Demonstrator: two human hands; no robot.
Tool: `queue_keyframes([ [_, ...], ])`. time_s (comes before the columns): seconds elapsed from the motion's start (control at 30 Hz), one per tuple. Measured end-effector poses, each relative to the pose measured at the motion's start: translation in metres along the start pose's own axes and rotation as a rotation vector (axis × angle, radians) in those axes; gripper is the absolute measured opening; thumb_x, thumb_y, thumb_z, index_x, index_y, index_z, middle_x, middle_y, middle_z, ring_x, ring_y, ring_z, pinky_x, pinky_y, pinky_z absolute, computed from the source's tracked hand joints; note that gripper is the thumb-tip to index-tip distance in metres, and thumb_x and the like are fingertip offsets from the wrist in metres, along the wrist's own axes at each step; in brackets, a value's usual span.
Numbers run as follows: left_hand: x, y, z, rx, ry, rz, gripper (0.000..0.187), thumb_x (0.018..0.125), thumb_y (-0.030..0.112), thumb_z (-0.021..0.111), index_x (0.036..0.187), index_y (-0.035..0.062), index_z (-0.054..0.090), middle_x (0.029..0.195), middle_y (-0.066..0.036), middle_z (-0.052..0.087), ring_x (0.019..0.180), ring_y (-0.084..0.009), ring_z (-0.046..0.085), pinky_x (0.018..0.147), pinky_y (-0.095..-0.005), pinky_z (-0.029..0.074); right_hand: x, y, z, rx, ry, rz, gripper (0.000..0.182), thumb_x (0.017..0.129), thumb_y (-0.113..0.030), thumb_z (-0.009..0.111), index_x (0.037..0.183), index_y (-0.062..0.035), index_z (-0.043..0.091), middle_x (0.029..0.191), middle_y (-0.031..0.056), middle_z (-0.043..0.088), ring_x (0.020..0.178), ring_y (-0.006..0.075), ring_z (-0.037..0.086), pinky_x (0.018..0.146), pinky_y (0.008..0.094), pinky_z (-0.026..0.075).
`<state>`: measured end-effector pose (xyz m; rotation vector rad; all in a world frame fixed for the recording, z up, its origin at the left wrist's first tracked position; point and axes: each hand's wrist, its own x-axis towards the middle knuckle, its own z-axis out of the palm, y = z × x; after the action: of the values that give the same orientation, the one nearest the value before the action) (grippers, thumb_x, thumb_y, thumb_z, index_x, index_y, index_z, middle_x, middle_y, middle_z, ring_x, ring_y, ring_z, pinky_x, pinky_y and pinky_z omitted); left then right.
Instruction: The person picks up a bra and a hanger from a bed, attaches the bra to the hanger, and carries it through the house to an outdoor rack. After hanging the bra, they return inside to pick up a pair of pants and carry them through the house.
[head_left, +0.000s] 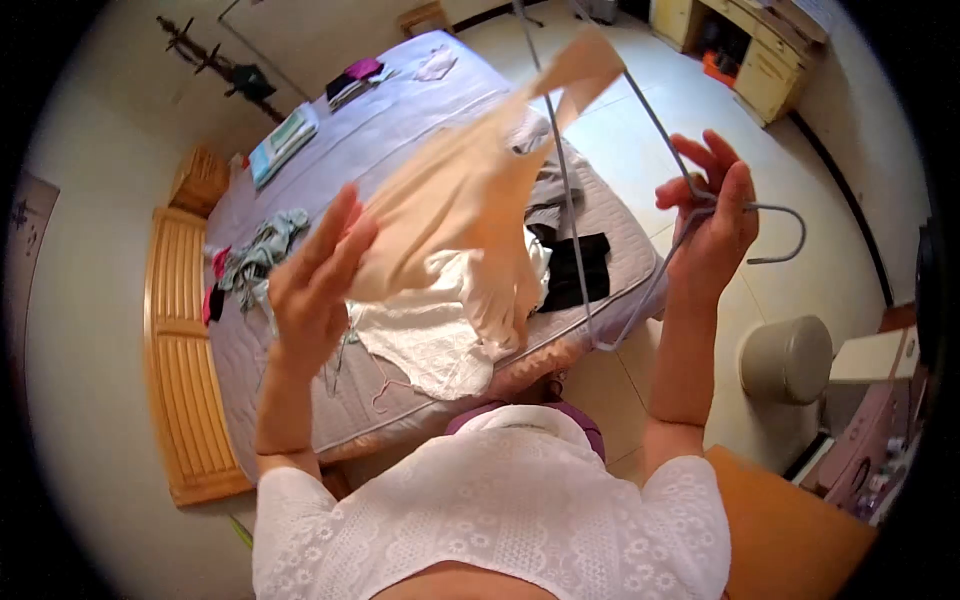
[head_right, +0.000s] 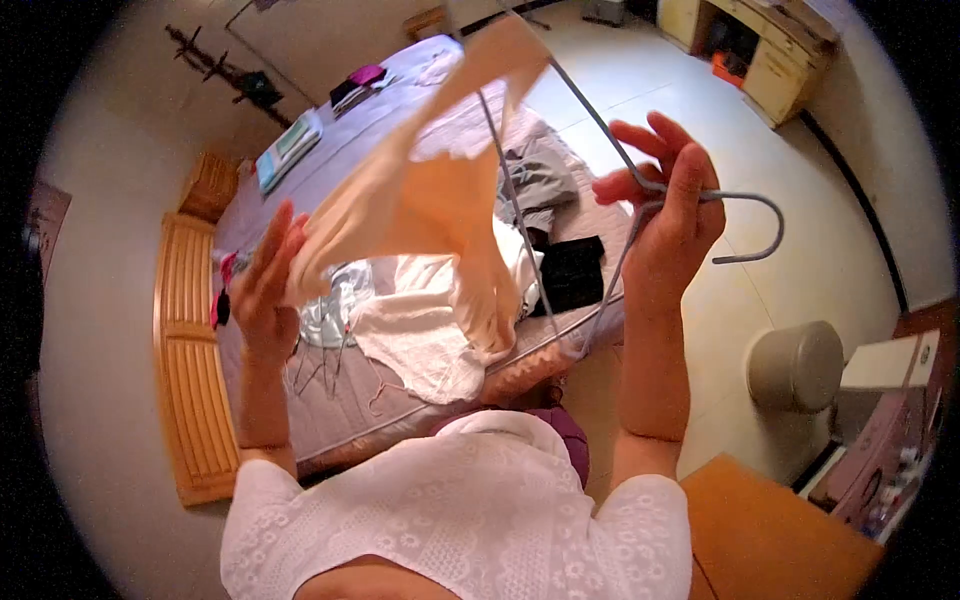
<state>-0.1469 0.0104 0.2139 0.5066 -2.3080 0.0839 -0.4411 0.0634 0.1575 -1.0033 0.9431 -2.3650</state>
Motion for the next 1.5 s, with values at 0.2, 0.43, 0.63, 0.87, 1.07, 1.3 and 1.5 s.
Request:
queue_keyframes([
  [0.2, -0.042, 0.021, 0.08, 0.091, -0.253, 0.245, 0.042, 0.065, 0.007, 0.055, 0.106, 0.0171, 0.054, 0.121, -0.005, 0.039, 0.116, -0.0251, 0.033, 0.099, -0.0416, 0.022, 0.0, -0.056, 0.009, -0.05, -0.092, -0.232, 0.039, 0.088, -0.032, 0.032, 0.098, 0.0019, 0.049, 0.087, 0.0204, 0.057, 0.053, 0.0165, 0.058, 0.047, 0.0247, 0.048],
  [0.43, -0.023, 0.054, 0.086, -0.367, -0.452, 0.034, 0.058, 0.061, 0.004, 0.064, 0.115, 0.0128, 0.044, 0.12, -0.009, 0.039, 0.114, -0.0274, 0.033, 0.093, -0.039, 0.03, -0.02, -0.101, 0.005, -0.342, -0.364, -0.174, 0.033, 0.088, -0.027, 0.035, 0.092, 0.0014, 0.051, 0.08, 0.0129, 0.06, 0.052, 0.0133, 0.057, 0.046, 0.0212, 0.047],
  [0.63, 0.062, 0.072, 0.109, -0.836, 0.134, -0.242, 0.036, 0.072, 0.019, 0.061, 0.102, 0.0034, 0.05, 0.085, -0.009, 0.056, 0.076, -0.0197, 0.055, 0.07, -0.0285, 0.043, -0.042, -0.115, -0.006, -0.322, -0.294, -0.137, 0.031, 0.088, -0.024, 0.035, 0.093, 0.002, 0.051, 0.084, 0.0136, 0.059, 0.052, 0.0117, 0.056, 0.047, 0.0206, 0.046],
  [0.87, 0.1, 0.111, 0.129, -0.522, -0.136, -0.321, 0.022, 0.075, 0.022, 0.061, 0.078, -0.0002, 0.06, 0.078, -0.003, 0.053, 0.068, -0.0065, 0.049, 0.056, -0.0191, 0.04, -0.057, -0.118, -0.053, -0.512, -0.303, -0.26, 0.025, 0.087, -0.02, 0.038, 0.094, 0.0003, 0.051, 0.089, 0.0101, 0.058, 0.06, 0.0121, 0.058, 0.053, 0.0201, 0.045],
  [1.07, 0.129, 0.143, 0.173, -0.786, -0.275, -0.411, 0.024, 0.075, 0.025, 0.061, 0.074, 0.0014, 0.056, 0.058, 0.003, 0.047, 0.052, -0.0052, 0.042, 0.049, -0.0181, 0.036, -0.042, -0.115, -0.103, -0.583, -0.244, -0.114, 0.019, 0.084, -0.014, 0.045, 0.099, -0.003, 0.05, 0.087, 0.0118, 0.057, 0.062, 0.0151, 0.059, 0.054, 0.023, 0.046],
  [1.3, 0.155, 0.164, 0.179, -0.464, -0.33, -0.266, 0.012, 0.071, 0.013, 0.061, 0.076, 0.0025, 0.056, 0.056, 0.001, 0.046, 0.05, -0.0064, 0.039, 0.045, -0.02, 0.032, -0.032, -0.114, -0.142, -0.641, -0.238, -0.152, 0.02, 0.082, -0.017, 0.049, 0.095, -0.002, 0.051, 0.084, 0.015, 0.055, 0.059, 0.0224, 0.057, 0.054, 0.0279, 0.046],
  [1.5, 0.172, 0.171, 0.178, -0.061, -0.04, 0.061, 0.01, 0.068, 0.007, 0.056, 0.078, 0.0083, 0.058, 0.054, -0.005, 0.051, 0.044, -0.0147, 0.047, 0.042, -0.0257, 0.037, -0.025, -0.113, -0.147, -0.686, -0.222, 0.111, 0.022, 0.084, -0.023, 0.045, 0.085, -0.0023, 0.051, 0.061, 0.0101, 0.054, 0.052, 0.0206, 0.054, 0.048, 0.0287, 0.043],
])
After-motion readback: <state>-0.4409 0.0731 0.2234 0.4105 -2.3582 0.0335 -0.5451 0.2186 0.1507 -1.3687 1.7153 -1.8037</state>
